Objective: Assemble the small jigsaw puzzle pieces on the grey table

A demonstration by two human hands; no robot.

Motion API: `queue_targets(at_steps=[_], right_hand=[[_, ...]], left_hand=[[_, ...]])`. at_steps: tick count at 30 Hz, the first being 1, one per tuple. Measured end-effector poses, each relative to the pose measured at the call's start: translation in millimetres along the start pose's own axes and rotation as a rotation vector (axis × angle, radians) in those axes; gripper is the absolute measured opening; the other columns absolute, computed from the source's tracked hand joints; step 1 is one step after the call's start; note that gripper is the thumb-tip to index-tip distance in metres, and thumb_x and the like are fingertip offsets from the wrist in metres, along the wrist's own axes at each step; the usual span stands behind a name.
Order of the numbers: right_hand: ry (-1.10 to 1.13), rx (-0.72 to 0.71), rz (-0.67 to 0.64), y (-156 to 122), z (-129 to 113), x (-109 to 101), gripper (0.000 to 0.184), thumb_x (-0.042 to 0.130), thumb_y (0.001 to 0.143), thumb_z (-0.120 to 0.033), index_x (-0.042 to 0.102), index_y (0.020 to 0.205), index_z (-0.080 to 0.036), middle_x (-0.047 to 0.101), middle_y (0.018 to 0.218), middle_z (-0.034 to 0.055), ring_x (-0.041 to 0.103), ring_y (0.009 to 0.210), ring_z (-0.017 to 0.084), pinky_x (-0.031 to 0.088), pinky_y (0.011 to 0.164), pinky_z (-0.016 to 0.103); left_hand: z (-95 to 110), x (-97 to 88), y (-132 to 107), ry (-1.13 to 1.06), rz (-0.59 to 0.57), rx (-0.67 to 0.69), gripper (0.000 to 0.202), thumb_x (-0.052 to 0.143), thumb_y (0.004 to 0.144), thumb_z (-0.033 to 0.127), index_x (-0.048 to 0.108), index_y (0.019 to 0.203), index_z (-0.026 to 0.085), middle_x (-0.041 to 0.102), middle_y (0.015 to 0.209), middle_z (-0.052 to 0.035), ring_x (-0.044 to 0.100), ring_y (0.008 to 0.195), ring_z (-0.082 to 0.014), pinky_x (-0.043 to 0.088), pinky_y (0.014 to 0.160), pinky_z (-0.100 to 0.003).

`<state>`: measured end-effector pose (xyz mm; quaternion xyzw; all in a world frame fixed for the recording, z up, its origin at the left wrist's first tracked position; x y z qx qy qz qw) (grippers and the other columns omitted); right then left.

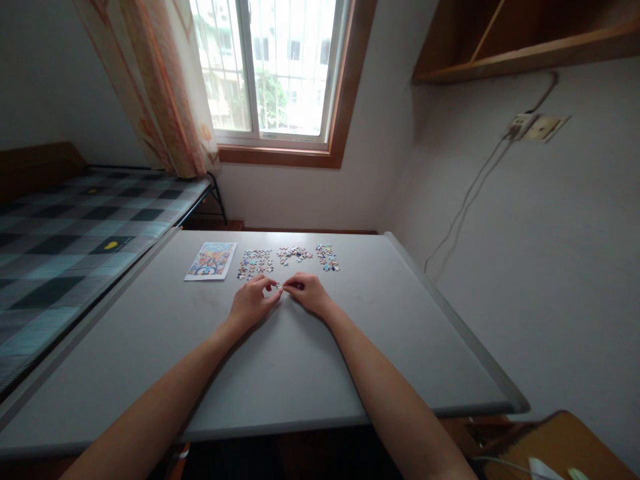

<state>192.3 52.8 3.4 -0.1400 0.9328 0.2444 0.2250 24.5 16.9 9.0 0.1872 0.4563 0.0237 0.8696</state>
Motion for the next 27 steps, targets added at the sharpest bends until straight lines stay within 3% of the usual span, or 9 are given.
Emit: queue_targets(at_steps=[8,12,16,27], right_hand=[[0.097,0.086,0.042,0.5,2.8,-1.1,0.020,0.063,0.079,-0.033,0.071,0.081,-0.014,0.067,0.072,0.0035,0.055,0.062,0.011,0.043,0.060,0.023],[0.142,0.119,0.022,-0.4,4.0,0.4,0.026,0.064,0.078,-0.036,0.070,0.092,-0.014,0.068,0.074,0.0037,0.056,0.062,0.011,0.044,0.059,0.022],[0.116,0.107,-0.004,-0.4,6.6,2.2,0.022,0.066,0.076,-0.033,0.071,0.086,-0.014,0.068,0.073,0.0036,0.055,0.061,0.010,0.043,0.058,0.022],[0.089,0.113,0.046,0.1,6.7,1.4,0.017,0.061,0.077,-0.024,0.070,0.087,-0.014,0.066,0.069,0.0018,0.053,0.059,0.009,0.043,0.059,0.021]], left_hand=[[4.2,-2.6,-0.4,0.032,-0.017,-0.008,0.023,0.055,0.080,0.040,0.067,0.091,0.023,0.061,0.086,-0.0008,0.056,0.065,-0.0126,0.040,0.060,-0.024],[6.6,-1.5,-1.0,0.055,-0.061,0.063,0.023,0.056,0.079,0.033,0.068,0.097,0.025,0.061,0.086,-0.0003,0.056,0.065,-0.0124,0.040,0.060,-0.023],[10.2,-1.3,-2.4,0.040,-0.094,0.125,0.026,0.055,0.079,0.028,0.067,0.102,0.026,0.062,0.088,0.0002,0.055,0.065,-0.0119,0.041,0.063,-0.023],[2.0,0.7,1.0,0.023,-0.081,0.110,0.030,0.050,0.085,0.027,0.062,0.113,0.025,0.062,0.087,-0.0008,0.057,0.067,-0.0129,0.043,0.066,-0.024]])
Point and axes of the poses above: each hand's wrist, its own y-axis towards the middle knuckle, its own x-axis out of the palm, z = x × y, the point moved 2 cm from there along y, towards the middle knuckle
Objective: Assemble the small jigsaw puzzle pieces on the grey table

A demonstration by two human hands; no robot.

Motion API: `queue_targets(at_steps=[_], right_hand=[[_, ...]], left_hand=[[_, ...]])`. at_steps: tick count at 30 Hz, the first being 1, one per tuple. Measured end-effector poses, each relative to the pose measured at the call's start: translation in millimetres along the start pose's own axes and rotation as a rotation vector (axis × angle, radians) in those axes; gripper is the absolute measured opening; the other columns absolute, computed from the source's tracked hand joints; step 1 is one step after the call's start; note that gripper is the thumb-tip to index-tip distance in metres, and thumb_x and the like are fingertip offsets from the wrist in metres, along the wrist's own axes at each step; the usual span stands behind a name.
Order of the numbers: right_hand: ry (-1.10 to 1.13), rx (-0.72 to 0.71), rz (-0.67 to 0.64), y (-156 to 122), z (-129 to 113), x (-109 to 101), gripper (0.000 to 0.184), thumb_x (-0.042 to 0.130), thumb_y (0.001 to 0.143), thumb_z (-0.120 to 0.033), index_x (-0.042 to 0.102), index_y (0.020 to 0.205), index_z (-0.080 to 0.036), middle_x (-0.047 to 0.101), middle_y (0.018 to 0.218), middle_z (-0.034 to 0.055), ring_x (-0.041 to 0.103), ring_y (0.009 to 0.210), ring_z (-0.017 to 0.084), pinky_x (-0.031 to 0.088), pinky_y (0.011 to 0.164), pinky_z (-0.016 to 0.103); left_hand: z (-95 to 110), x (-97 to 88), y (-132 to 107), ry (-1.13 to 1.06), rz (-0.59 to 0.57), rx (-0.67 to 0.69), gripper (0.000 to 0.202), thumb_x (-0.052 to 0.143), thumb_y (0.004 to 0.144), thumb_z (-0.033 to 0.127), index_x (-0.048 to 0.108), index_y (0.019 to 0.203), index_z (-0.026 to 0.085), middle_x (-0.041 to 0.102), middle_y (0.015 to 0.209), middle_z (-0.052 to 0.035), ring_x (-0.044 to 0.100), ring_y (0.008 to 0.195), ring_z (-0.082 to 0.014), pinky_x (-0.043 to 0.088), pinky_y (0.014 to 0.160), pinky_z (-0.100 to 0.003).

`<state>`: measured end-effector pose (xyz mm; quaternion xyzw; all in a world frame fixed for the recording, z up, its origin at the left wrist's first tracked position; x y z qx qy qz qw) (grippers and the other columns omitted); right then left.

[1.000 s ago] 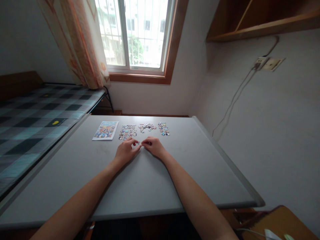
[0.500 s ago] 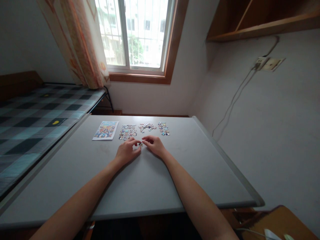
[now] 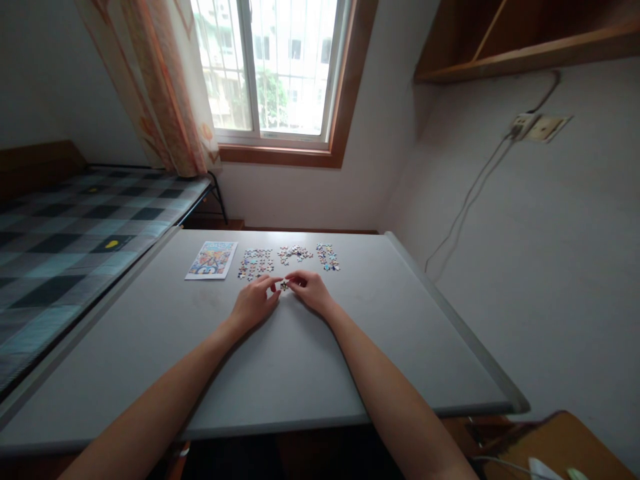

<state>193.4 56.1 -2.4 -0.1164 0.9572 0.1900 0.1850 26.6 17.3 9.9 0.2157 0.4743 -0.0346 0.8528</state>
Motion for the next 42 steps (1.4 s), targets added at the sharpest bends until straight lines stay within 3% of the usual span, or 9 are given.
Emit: queue_targets(at_steps=[8,12,15,23,26,29,32,42], right_hand=[[-0.226,-0.037,0.085,2,0,-9,0.011,0.062,0.076,-0.015,0.072,0.081,-0.017,0.067,0.076,0.0031,0.058,0.067,0.012,0.046,0.070,0.026],[-0.311,-0.183,-0.006,2,3,-6,0.017,0.062,0.076,-0.008,0.073,0.080,-0.020,0.069,0.089,0.0036,0.059,0.085,0.016,0.043,0.087,0.032],[-0.368,-0.224,-0.059,3,9,-3,0.014,0.064,0.078,-0.012,0.074,0.079,-0.022,0.069,0.089,0.0033,0.058,0.086,0.017,0.042,0.088,0.033],[-0.545,-0.292,-0.114,5,0,10,0.022,0.054,0.089,-0.022,0.072,0.101,-0.027,0.064,0.101,0.0060,0.050,0.094,0.019,0.040,0.088,0.035],[-0.611,-0.310,-0.144,6,-7,15,0.025,0.051,0.091,-0.021,0.069,0.107,-0.027,0.062,0.105,0.0070,0.048,0.095,0.020,0.038,0.086,0.036],[-0.664,-0.323,-0.163,9,-10,20,0.025,0.051,0.091,-0.021,0.068,0.108,-0.025,0.061,0.107,0.0071,0.046,0.096,0.021,0.038,0.085,0.037],[-0.703,-0.342,-0.172,12,-11,23,0.025,0.050,0.090,-0.021,0.068,0.107,-0.024,0.061,0.108,0.0065,0.045,0.096,0.022,0.038,0.084,0.036],[-0.708,-0.343,-0.152,13,-14,27,0.023,0.049,0.091,-0.022,0.068,0.104,-0.022,0.060,0.106,0.0075,0.045,0.095,0.021,0.037,0.084,0.036]], left_hand=[[1,-3.3,0,0.014,0.038,-0.077,0.021,0.050,0.084,0.033,0.069,0.086,0.023,0.065,0.080,-0.0008,0.058,0.067,-0.0137,0.042,0.064,-0.024],[-3,-5.7,1,-0.027,0.071,-0.186,0.021,0.051,0.083,0.034,0.069,0.085,0.023,0.067,0.077,0.0000,0.058,0.064,-0.0137,0.041,0.062,-0.024],[-5,-5.8,1,-0.045,0.102,-0.254,0.021,0.052,0.082,0.035,0.069,0.083,0.023,0.068,0.075,0.0003,0.058,0.063,-0.0141,0.040,0.060,-0.024],[-10,-7.8,4,-0.098,0.110,-0.298,0.024,0.051,0.080,0.037,0.069,0.082,0.021,0.069,0.072,-0.0009,0.059,0.063,-0.0146,0.040,0.060,-0.024],[-18,-16.4,6,0.029,0.125,-0.354,0.029,0.050,0.080,0.044,0.069,0.078,0.021,0.068,0.070,-0.0022,0.059,0.062,-0.0157,0.037,0.056,-0.024],[-24,-21.3,6,0.226,-0.002,-0.420,0.040,0.049,0.078,0.053,0.062,0.058,0.020,0.065,0.063,-0.0043,0.058,0.061,-0.0177,0.031,0.052,-0.024],[-23,-21.2,5,0.315,-0.087,-0.440,0.040,0.051,0.075,0.054,0.062,0.058,0.020,0.066,0.064,-0.0061,0.059,0.063,-0.0199,0.031,0.052,-0.024],[-17,-15.0,2,0.375,-0.116,-0.416,0.049,0.043,0.078,0.060,0.070,0.067,0.021,0.068,0.070,-0.0107,0.063,0.069,-0.0250,0.039,0.058,-0.028]])
Point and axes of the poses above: each hand's wrist, its own y-axis towards the middle knuckle, its own x-axis out of the palm, z = x × y, the point moved 2 cm from there along y, towards the middle knuckle
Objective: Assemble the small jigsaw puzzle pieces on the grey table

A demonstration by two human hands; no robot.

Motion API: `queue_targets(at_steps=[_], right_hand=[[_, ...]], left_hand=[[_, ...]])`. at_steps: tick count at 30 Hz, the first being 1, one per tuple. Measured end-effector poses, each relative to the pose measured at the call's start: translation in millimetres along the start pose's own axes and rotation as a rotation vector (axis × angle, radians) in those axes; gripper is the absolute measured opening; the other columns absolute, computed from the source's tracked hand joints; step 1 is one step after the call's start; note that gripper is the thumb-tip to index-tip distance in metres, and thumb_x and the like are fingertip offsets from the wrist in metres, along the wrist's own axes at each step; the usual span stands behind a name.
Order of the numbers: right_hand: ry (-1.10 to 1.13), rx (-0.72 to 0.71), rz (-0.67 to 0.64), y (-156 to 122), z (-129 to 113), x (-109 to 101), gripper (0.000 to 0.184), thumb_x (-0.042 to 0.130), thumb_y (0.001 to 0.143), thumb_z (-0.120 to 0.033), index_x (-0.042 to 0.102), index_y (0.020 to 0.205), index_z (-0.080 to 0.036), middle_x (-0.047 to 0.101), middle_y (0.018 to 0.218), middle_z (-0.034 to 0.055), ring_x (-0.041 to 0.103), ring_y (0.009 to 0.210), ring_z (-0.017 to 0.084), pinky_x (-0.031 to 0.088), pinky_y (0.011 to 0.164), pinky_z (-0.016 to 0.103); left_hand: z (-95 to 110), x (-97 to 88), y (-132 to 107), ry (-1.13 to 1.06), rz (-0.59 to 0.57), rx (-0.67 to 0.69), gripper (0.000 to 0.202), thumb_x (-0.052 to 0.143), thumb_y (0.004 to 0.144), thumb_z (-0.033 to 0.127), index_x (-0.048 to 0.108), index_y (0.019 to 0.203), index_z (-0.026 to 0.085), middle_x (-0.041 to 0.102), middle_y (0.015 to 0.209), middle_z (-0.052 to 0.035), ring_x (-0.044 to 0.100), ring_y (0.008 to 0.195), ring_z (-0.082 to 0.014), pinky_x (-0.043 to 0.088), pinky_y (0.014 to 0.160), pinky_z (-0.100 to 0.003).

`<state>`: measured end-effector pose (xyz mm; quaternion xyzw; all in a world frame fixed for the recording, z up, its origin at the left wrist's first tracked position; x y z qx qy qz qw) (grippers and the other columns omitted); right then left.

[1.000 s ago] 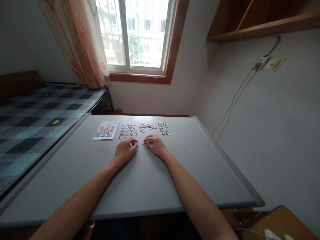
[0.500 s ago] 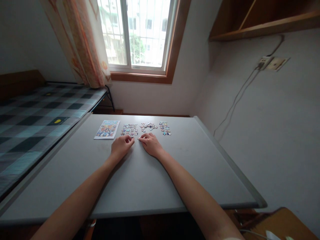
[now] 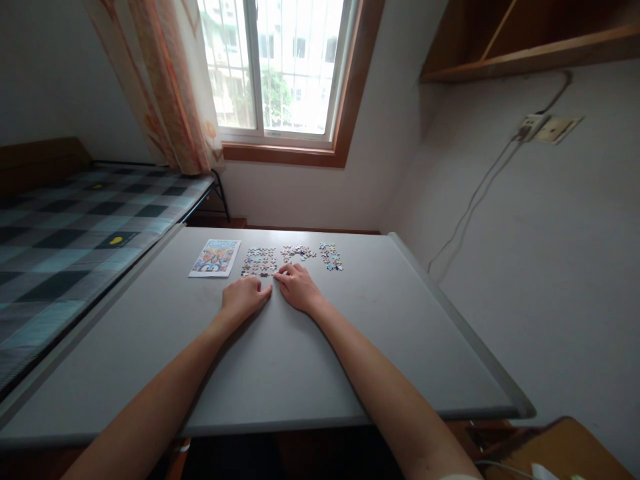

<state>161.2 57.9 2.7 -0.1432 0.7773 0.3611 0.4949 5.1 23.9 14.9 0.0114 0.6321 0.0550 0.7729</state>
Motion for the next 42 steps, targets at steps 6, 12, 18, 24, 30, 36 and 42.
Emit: queue_targets(at_steps=[6,12,18,24,30,36,42], right_hand=[[0.009,0.010,-0.019,0,0,0,0.025,0.049,0.090,-0.021,0.066,0.107,-0.023,0.060,0.107,0.0070,0.046,0.098,0.021,0.037,0.088,0.035],[-0.075,0.209,0.058,-2,2,-5,0.033,0.049,0.088,-0.025,0.060,0.119,-0.020,0.056,0.118,0.0084,0.043,0.107,0.025,0.038,0.090,0.037],[-0.121,0.298,-0.008,-2,3,-3,0.051,0.041,0.091,-0.048,0.048,0.133,-0.020,0.049,0.134,0.0097,0.036,0.117,0.030,0.034,0.094,0.044],[-0.126,0.306,-0.030,-1,3,-2,0.053,0.038,0.091,-0.051,0.046,0.133,-0.020,0.049,0.134,0.0098,0.036,0.117,0.031,0.031,0.094,0.045],[-0.097,0.334,0.036,-6,7,-5,0.028,0.045,0.091,-0.028,0.060,0.114,-0.023,0.060,0.115,0.0079,0.044,0.105,0.025,0.034,0.087,0.038],[-0.034,0.403,0.088,-13,16,-8,0.023,0.050,0.088,-0.025,0.064,0.107,-0.022,0.061,0.104,0.0072,0.048,0.099,0.023,0.035,0.085,0.034],[-0.034,0.543,0.115,-19,23,-13,0.024,0.061,0.082,-0.038,0.066,0.098,-0.020,0.060,0.100,0.0077,0.048,0.096,0.024,0.035,0.084,0.034]], left_hand=[[2,-2.2,-1,0.003,-0.005,-0.004,0.051,0.041,0.079,0.061,0.069,0.069,0.020,0.068,0.072,-0.0107,0.063,0.069,-0.0243,0.038,0.058,-0.027],[4,-4.7,-3,0.028,-0.047,-0.022,0.050,0.039,0.081,0.059,0.069,0.075,0.020,0.070,0.079,-0.0096,0.063,0.073,-0.0227,0.038,0.059,-0.026],[4,-3.9,-4,0.031,-0.021,-0.014,0.045,0.040,0.081,0.057,0.068,0.078,0.021,0.070,0.081,-0.0084,0.063,0.073,-0.0235,0.038,0.058,-0.027],[3,-4.3,-4,0.030,-0.006,-0.013,0.044,0.040,0.082,0.055,0.066,0.077,0.021,0.070,0.079,-0.0076,0.063,0.072,-0.0228,0.036,0.057,-0.026],[3,-4.1,-4,0.024,-0.014,-0.011,0.045,0.040,0.081,0.056,0.066,0.077,0.020,0.070,0.080,-0.0080,0.062,0.072,-0.0222,0.035,0.057,-0.026],[3,-4.8,-4,0.025,-0.017,-0.014,0.044,0.039,0.082,0.056,0.066,0.076,0.021,0.069,0.080,-0.0076,0.062,0.071,-0.0225,0.034,0.056,-0.026],[5,-7.9,-5,0.022,-0.024,-0.017,0.043,0.039,0.081,0.055,0.065,0.075,0.021,0.069,0.079,-0.0072,0.062,0.071,-0.0223,0.033,0.054,-0.026]])
Point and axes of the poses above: each hand's wrist, its own y-axis towards the middle knuckle, its own x-axis out of the palm, z = x × y, the point moved 2 cm from there along y, towards the middle knuckle
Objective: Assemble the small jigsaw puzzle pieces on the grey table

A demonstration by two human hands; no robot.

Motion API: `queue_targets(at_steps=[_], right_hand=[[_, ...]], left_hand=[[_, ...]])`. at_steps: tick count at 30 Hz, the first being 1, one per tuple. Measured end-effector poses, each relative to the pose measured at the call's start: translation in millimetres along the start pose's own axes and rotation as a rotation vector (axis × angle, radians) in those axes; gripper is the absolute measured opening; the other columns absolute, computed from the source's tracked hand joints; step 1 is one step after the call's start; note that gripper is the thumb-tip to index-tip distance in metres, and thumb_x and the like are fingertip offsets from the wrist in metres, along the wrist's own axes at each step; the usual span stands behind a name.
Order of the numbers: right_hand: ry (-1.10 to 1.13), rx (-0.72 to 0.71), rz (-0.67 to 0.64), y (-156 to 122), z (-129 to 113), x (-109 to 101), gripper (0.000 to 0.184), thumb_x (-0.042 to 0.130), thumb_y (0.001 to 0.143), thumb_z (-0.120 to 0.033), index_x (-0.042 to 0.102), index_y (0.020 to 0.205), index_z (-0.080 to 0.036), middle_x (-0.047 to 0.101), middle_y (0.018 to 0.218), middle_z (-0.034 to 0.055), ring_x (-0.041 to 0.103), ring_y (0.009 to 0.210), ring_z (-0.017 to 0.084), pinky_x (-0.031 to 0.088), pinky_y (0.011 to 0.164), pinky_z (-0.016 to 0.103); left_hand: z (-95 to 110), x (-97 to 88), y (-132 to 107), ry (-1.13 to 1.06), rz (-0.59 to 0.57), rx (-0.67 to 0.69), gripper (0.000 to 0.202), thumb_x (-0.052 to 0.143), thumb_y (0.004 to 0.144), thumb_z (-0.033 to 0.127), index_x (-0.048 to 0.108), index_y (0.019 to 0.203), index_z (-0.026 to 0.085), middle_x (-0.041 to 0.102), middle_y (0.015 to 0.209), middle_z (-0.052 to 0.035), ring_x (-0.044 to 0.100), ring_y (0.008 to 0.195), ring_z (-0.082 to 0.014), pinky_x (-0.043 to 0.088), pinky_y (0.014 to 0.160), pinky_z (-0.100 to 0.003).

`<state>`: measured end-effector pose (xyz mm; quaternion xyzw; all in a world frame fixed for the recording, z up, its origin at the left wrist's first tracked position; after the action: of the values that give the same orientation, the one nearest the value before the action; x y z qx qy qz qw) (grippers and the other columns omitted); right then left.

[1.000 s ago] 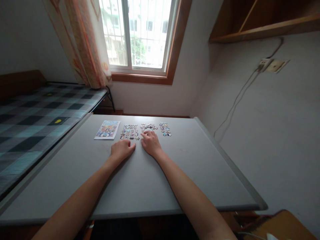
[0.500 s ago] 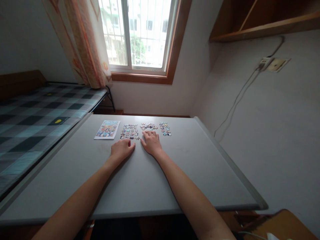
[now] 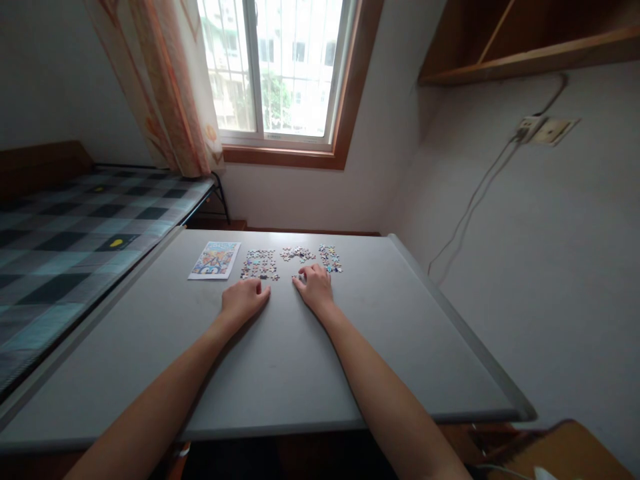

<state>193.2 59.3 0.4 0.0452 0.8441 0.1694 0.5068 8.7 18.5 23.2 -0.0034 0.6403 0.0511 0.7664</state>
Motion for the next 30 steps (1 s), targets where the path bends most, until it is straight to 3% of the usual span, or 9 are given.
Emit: queue_targets(at_steps=[13,18,23,27,30], right_hand=[[0.077,0.073,-0.075,0,2,-3,0.013,0.062,0.079,-0.031,0.068,0.082,-0.020,0.060,0.093,0.0066,0.049,0.095,0.021,0.035,0.084,0.032],[0.201,0.041,-0.062,0,-1,-5,0.005,0.062,0.074,-0.023,0.064,0.076,-0.018,0.063,0.081,0.0033,0.054,0.080,0.017,0.039,0.079,0.031],[0.563,-0.015,-0.107,2,-7,-2,0.004,0.059,0.071,-0.017,0.062,0.074,-0.017,0.063,0.069,0.0001,0.056,0.063,0.012,0.045,0.065,0.025],[1.006,0.048,-0.178,1,-13,4,0.014,0.064,0.069,-0.028,0.061,0.076,-0.016,0.063,0.071,0.0010,0.060,0.059,0.012,0.048,0.057,0.025],[1.150,0.073,-0.267,-1,-17,8,0.020,0.067,0.066,-0.032,0.062,0.076,-0.015,0.062,0.068,0.0005,0.058,0.054,0.011,0.048,0.052,0.025]], left_hand=[[-1,1.5,0,-0.001,-0.001,0.003,0.044,0.039,0.081,0.056,0.064,0.075,0.021,0.069,0.078,-0.0073,0.062,0.071,-0.0220,0.034,0.056,-0.026],[-1,1.8,0,-0.013,-0.001,0.010,0.043,0.040,0.081,0.056,0.065,0.075,0.021,0.069,0.079,-0.0078,0.062,0.072,-0.0231,0.035,0.057,-0.027],[-2,1.9,1,-0.022,0.005,0.012,0.041,0.042,0.082,0.055,0.064,0.075,0.021,0.069,0.078,-0.0070,0.062,0.072,-0.0220,0.035,0.057,-0.026],[2,1.9,0,-0.103,0.021,0.104,0.035,0.044,0.083,0.051,0.065,0.085,0.023,0.068,0.075,-0.0037,0.061,0.069,-0.0193,0.033,0.055,-0.025],[6,2.5,-1,-0.188,0.048,0.180,0.033,0.044,0.085,0.048,0.064,0.096,0.025,0.066,0.070,-0.0006,0.060,0.064,-0.0172,0.033,0.055,-0.025]])
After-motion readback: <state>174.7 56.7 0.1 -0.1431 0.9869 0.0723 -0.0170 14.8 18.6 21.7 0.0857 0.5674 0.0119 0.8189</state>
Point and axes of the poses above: each hand's wrist, its own y-axis towards the middle knuckle, its own x-axis out of the palm, z = x × y, the point moved 2 cm from there along y, towards the middle knuckle
